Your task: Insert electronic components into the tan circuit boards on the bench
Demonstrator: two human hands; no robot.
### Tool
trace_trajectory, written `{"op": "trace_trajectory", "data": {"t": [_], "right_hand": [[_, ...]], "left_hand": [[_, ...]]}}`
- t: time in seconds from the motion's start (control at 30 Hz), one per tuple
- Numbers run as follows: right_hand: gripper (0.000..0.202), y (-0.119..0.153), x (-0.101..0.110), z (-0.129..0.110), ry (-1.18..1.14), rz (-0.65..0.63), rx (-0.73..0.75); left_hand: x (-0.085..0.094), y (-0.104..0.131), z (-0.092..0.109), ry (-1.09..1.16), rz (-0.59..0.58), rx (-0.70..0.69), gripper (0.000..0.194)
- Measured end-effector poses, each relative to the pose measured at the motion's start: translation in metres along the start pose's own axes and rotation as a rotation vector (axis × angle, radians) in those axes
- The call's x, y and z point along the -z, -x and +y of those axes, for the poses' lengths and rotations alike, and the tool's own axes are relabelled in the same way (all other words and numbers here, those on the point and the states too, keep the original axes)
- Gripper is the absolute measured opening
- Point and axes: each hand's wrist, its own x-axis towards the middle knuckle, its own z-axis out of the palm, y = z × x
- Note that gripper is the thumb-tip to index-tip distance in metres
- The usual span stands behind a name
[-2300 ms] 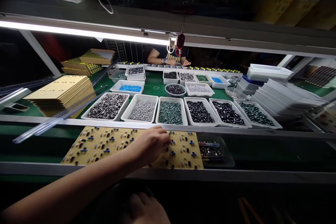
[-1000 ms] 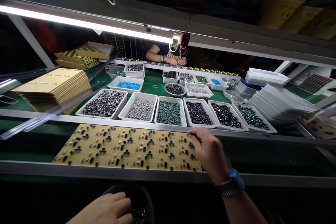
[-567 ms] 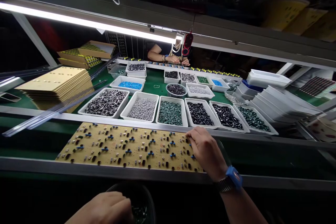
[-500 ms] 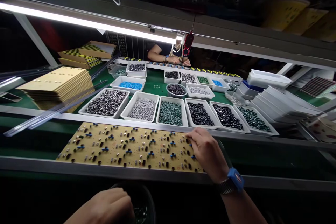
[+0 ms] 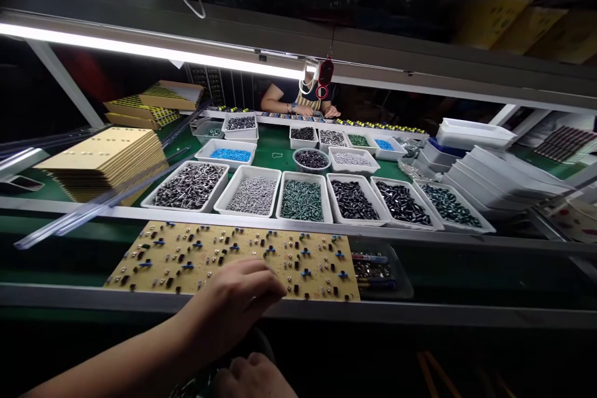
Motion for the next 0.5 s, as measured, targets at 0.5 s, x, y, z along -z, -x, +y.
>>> {"op": "trace_trajectory", "data": {"t": [0.5], "right_hand": [[0.029, 0.01, 0.125, 0.034, -0.384, 0.29, -0.342]], "left_hand": [[-0.023, -0.034, -0.011, -0.307, -0.266, -0.126, 0.01]]}}
